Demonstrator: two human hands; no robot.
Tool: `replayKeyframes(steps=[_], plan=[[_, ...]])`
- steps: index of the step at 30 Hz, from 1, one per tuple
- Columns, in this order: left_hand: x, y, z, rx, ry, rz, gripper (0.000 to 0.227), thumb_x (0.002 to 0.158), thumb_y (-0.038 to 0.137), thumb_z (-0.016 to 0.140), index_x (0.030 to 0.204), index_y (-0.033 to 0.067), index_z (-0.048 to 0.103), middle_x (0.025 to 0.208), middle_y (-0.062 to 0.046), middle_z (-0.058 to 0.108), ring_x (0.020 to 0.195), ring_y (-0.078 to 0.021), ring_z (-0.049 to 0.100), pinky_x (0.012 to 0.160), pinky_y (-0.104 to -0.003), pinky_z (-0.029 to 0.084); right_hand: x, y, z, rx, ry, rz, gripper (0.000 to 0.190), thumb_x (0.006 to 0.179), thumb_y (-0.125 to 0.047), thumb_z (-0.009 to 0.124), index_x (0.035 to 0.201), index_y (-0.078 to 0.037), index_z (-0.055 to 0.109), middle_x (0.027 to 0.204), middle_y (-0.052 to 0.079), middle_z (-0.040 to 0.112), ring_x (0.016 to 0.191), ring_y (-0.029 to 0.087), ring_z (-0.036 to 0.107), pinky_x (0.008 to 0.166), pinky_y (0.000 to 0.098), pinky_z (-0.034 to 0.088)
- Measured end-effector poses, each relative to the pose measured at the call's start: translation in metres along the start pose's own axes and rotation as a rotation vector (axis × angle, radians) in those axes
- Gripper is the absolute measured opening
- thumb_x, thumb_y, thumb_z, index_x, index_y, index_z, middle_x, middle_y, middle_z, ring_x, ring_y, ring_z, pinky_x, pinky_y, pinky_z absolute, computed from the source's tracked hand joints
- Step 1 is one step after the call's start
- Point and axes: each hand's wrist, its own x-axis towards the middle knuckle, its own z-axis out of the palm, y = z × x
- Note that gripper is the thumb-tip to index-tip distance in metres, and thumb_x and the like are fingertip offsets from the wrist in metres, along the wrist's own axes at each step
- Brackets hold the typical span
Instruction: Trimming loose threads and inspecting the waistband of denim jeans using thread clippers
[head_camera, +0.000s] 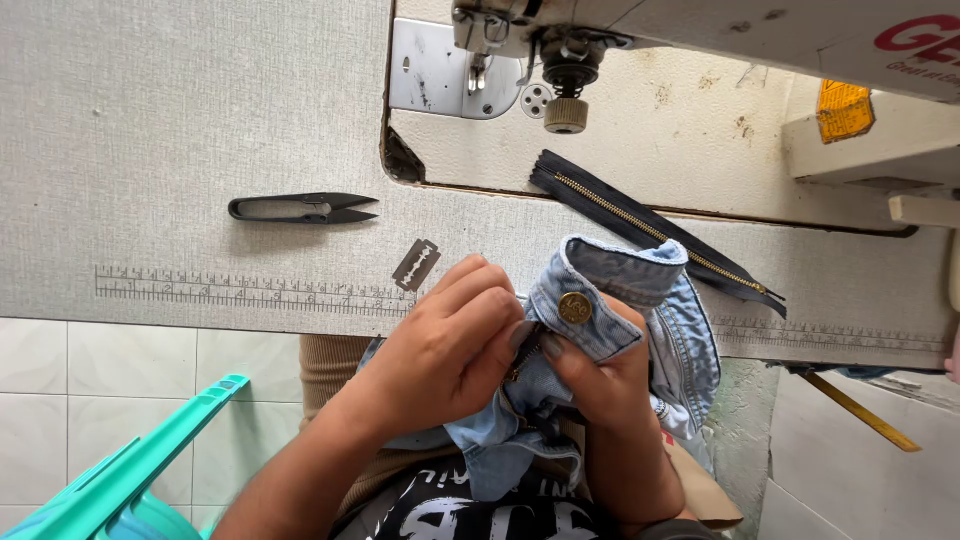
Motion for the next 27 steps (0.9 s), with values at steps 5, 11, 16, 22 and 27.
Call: replayKeyframes(steps=[5, 11, 16, 22, 27], plan=[[0.001, -0.004, 0.001, 0.000, -0.051, -0.021, 0.020, 0.106, 0.008, 0.033, 0.093, -0.0010, 0.045, 0.089, -0.017, 0.046, 0.081, -0.0339, 0.041, 0.077, -0.042, 0.040, -0.014, 0.024, -0.009, 0.074, 0.053, 0.067, 0.007, 0.091, -0.014, 0.066, 0.094, -0.009, 0.062, 0.088, -0.003, 0.060, 0.080, 0.010, 0.053, 0.075, 0.0293, 0.046], [0.003, -0.003, -0.002, 0.253, -0.104, 0.085, 0.017, 0.102, 0.004, 0.035, 0.088, 0.0022, 0.045, 0.086, -0.015, 0.046, 0.076, -0.0337, 0.041, 0.071, -0.045, 0.041, -0.003, 0.003, -0.008, 0.063, -0.023, 0.151, 0.012, 0.091, -0.016, 0.067, 0.099, -0.007, 0.063, 0.094, 0.000, 0.063, 0.087, 0.011, 0.055, 0.078, 0.0311, 0.049], [-0.001, -0.006, -0.001, 0.037, -0.084, 0.008, 0.020, 0.107, 0.009, 0.033, 0.096, -0.0007, 0.046, 0.089, -0.016, 0.044, 0.081, -0.0340, 0.039, 0.075, -0.044, 0.039, 0.007, -0.006, -0.003, 0.015, -0.055, 0.040, 0.016, 0.088, -0.017, 0.063, 0.078, -0.011, 0.053, 0.071, -0.005, 0.047, 0.066, 0.008, 0.040, 0.061, 0.0299, 0.036], [0.009, -0.002, 0.007, -0.223, -0.061, -0.055, 0.028, 0.109, 0.019, 0.032, 0.088, 0.0027, 0.041, 0.086, -0.011, 0.043, 0.079, -0.0281, 0.039, 0.076, -0.039, 0.037, -0.011, 0.026, -0.016, 0.142, 0.043, 0.015, 0.015, 0.084, -0.015, 0.069, 0.077, -0.011, 0.056, 0.071, -0.005, 0.054, 0.065, 0.006, 0.045, 0.060, 0.0262, 0.038], [-0.001, -0.027, 0.029, -0.133, 0.010, -0.045, 0.022, 0.105, 0.010, 0.038, 0.088, 0.0004, 0.047, 0.081, -0.015, 0.046, 0.077, -0.0369, 0.046, 0.070, -0.044, 0.041, -0.041, 0.086, -0.029, 0.213, 0.153, -0.037, 0.029, 0.074, -0.006, 0.077, 0.098, -0.001, 0.063, 0.089, 0.009, 0.068, 0.087, 0.019, 0.062, 0.080, 0.0362, 0.053]])
